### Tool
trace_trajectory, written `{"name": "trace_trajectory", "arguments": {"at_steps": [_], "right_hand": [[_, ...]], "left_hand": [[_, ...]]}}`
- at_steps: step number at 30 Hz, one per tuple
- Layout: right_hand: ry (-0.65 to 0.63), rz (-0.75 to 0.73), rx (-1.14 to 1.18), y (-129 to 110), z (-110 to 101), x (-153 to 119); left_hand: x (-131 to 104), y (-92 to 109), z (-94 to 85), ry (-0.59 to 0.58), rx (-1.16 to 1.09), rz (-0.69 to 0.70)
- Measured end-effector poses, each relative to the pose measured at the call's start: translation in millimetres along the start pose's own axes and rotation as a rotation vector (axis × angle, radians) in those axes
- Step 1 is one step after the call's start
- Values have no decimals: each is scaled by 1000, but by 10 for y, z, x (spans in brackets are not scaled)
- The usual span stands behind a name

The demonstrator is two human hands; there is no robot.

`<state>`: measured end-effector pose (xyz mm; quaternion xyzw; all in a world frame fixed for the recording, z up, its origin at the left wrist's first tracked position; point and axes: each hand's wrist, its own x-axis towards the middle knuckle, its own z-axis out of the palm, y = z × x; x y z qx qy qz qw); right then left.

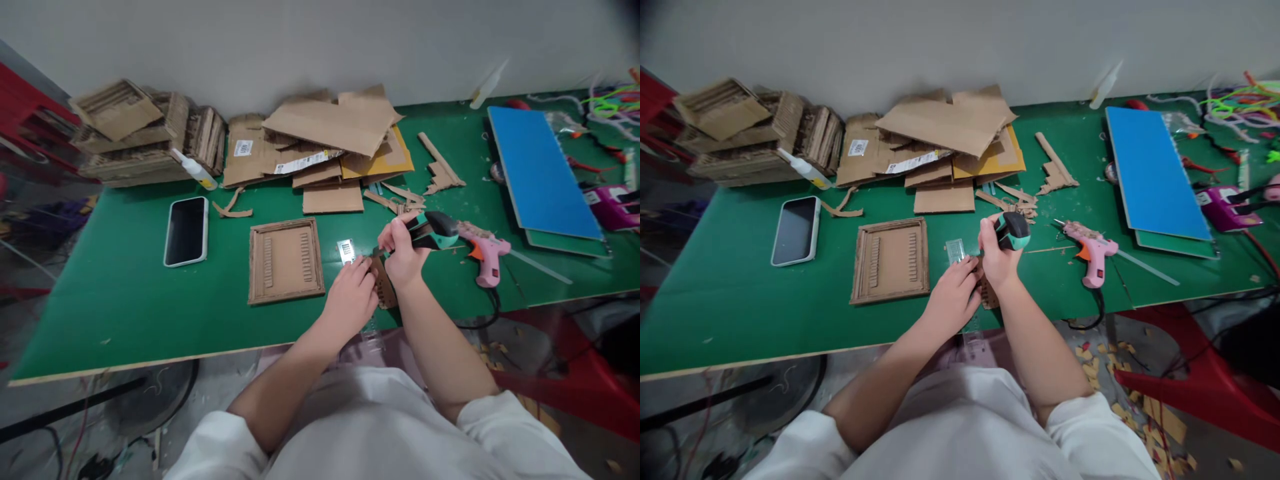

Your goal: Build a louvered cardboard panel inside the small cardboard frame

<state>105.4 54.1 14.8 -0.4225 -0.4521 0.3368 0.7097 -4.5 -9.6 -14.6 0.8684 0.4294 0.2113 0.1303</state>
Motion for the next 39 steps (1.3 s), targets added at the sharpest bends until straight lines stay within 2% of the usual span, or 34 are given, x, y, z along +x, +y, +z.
{"name": "trace_trajectory", "arguments": {"at_steps": [7, 13, 16, 25, 32, 39], "right_hand": [[-28, -25, 11, 22, 3, -4], [83, -6, 228, -62, -27, 66], [124, -21, 257, -103, -47, 82], [64, 32, 235, -80, -48, 44], [26, 13, 242, -72, -42, 29], [43, -14, 207, -82, -30, 26]], "left_hand": [[-6, 0, 6, 8, 2, 1], [-2, 10, 4, 23, -6, -12], [0, 11, 2, 22, -9, -10], [8, 13, -14, 20, -31, -14], [3, 7, -12, 8, -30, -22], [2, 17, -24, -2, -26, -21]]}}
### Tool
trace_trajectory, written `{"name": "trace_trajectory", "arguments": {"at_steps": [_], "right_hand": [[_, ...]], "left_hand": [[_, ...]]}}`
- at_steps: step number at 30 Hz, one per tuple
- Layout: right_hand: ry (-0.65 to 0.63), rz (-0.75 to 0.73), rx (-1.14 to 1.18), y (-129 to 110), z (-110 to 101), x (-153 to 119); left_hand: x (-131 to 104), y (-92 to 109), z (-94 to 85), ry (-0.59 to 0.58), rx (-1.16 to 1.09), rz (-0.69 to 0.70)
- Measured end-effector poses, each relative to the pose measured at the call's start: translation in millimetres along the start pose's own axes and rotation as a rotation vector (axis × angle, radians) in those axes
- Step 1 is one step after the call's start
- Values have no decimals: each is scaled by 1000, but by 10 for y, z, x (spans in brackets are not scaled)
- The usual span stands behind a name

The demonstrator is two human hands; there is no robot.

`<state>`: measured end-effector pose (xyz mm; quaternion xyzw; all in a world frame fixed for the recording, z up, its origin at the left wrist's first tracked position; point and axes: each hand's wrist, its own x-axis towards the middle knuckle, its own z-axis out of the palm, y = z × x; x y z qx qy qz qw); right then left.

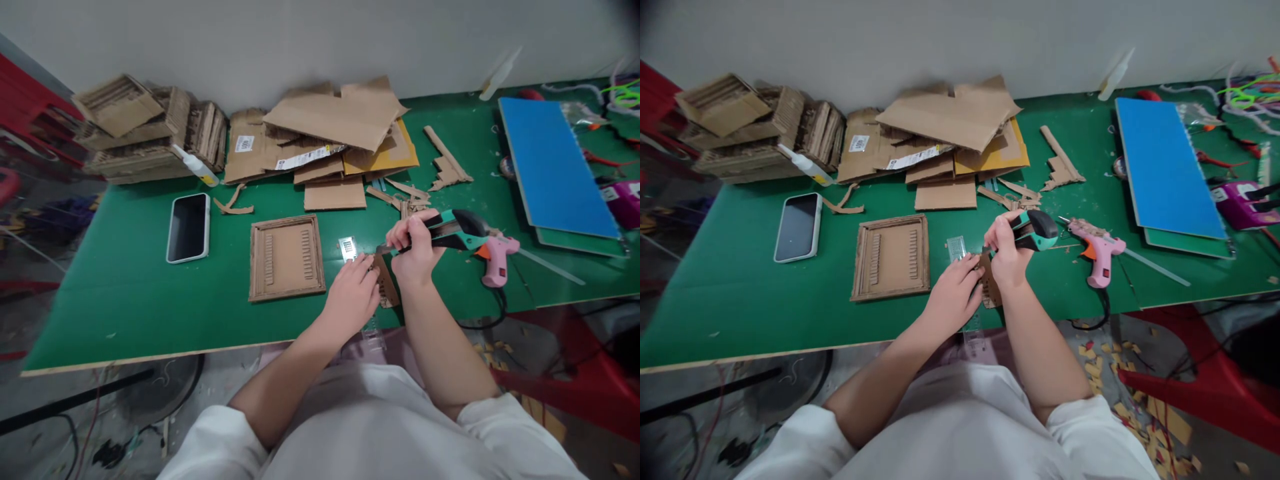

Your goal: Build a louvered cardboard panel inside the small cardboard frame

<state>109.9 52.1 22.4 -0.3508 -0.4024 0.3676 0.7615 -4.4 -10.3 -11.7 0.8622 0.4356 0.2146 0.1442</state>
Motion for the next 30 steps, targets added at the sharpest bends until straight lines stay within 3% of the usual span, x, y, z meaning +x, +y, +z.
{"name": "trace_trajectory", "arguments": {"at_steps": [30], "right_hand": [[-31, 7, -109, 35, -13, -36]], "left_hand": [[14, -8, -7, -7, -8, -1]]}}
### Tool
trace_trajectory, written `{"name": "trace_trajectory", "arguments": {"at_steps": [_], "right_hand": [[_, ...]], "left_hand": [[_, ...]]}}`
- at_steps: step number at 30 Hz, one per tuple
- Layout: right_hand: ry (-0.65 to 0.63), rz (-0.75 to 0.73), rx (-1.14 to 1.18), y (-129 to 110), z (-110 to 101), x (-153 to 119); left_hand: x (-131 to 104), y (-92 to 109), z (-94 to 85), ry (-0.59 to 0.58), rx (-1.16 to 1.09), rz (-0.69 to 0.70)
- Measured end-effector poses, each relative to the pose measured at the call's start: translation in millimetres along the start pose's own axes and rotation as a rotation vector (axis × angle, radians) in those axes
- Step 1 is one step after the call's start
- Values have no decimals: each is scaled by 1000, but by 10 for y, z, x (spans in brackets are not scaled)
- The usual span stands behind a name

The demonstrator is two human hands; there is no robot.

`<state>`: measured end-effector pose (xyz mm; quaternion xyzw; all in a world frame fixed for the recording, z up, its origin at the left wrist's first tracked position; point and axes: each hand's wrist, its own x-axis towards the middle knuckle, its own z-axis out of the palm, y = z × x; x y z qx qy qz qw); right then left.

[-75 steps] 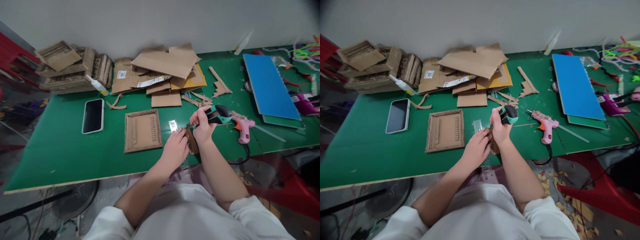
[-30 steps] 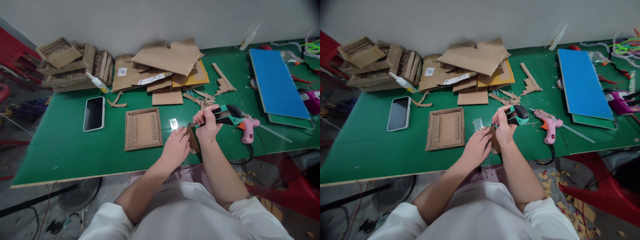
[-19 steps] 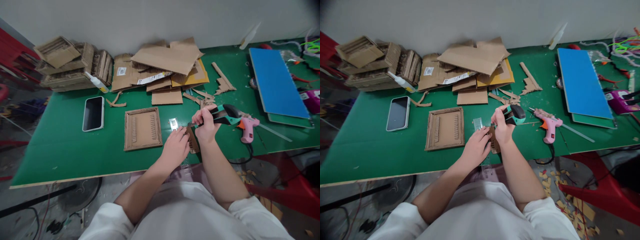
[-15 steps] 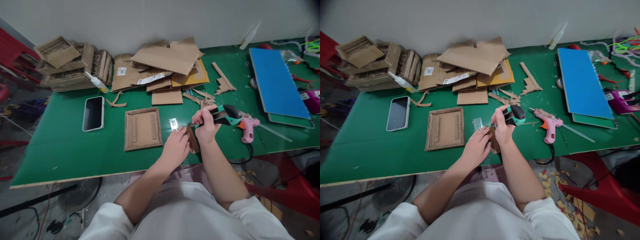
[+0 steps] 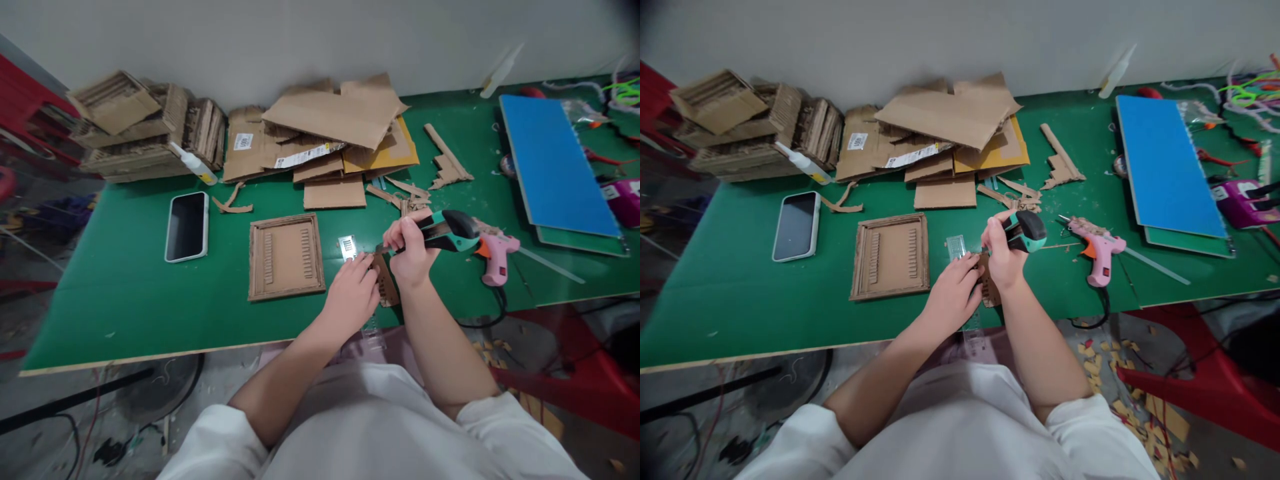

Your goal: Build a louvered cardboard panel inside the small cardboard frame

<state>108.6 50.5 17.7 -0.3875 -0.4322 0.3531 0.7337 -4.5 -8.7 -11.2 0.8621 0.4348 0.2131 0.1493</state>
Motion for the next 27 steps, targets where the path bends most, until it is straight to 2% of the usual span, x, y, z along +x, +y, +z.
{"name": "trace_trajectory", "arguments": {"at_steps": [17, 23, 27], "right_hand": [[-54, 7, -58, 84, -20, -16], [-13, 30, -10, 34, -10, -3], [17, -12, 34, -13, 2, 6]], "left_hand": [[-5, -4, 25, -4, -1, 8], [-6, 5, 12, 5, 0, -3], [-9, 1, 20, 8, -4, -4]]}}
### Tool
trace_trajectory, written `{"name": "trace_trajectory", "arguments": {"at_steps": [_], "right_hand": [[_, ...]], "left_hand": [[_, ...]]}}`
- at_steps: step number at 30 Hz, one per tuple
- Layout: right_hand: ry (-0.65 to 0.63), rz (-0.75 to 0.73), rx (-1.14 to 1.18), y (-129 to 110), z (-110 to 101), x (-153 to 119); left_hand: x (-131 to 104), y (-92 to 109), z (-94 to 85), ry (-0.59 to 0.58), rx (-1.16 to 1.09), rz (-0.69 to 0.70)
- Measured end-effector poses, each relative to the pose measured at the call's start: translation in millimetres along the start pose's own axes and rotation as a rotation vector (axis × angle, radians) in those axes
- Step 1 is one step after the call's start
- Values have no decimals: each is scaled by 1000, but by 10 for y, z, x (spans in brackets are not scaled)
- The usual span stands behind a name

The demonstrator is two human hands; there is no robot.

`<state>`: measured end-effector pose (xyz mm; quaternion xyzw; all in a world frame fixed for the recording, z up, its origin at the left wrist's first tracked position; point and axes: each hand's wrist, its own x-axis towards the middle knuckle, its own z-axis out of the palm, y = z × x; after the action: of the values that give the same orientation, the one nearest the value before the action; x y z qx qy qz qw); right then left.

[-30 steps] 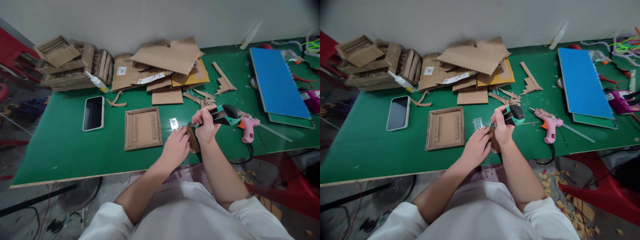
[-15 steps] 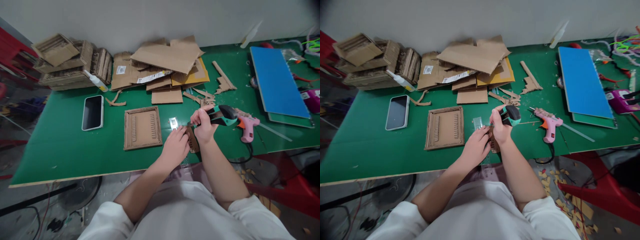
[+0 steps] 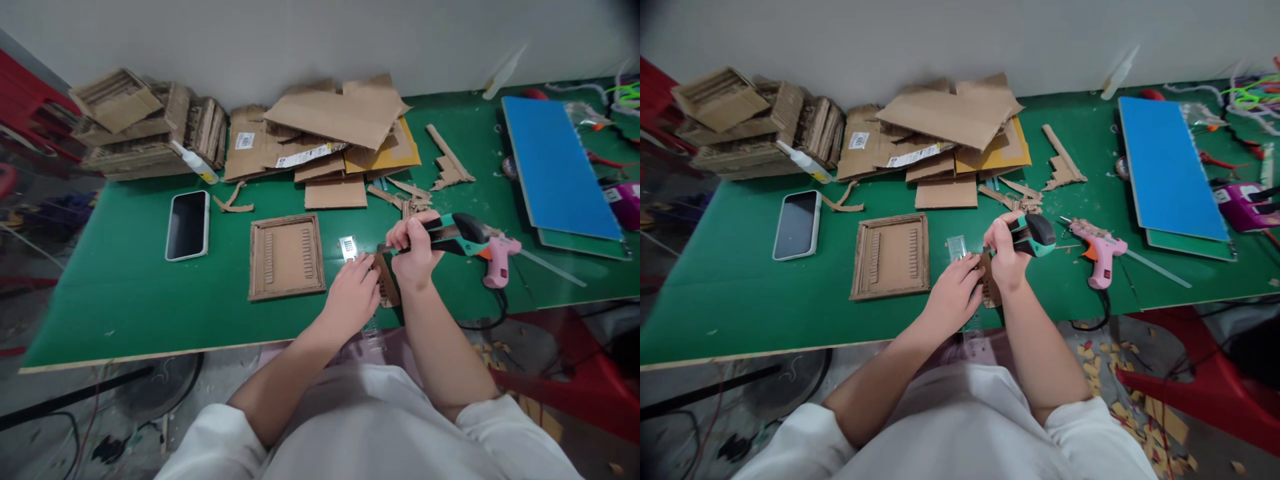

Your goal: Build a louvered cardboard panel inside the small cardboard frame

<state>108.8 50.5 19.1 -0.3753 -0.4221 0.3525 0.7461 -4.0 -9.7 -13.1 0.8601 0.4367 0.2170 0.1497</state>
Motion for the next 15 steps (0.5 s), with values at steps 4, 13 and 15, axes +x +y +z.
{"name": "trace_trajectory", "arguments": {"at_steps": [4, 13, 15], "right_hand": [[-17, -10, 14, 0, 5, -2], [-63, 10, 19, 31, -23, -14], [-60, 7, 10, 42, -27, -16]], "left_hand": [[-2, 0, 0, -2, 4, -2], [7, 6, -18, -16, 9, -2], [8, 4, -14, -14, 12, 3]]}}
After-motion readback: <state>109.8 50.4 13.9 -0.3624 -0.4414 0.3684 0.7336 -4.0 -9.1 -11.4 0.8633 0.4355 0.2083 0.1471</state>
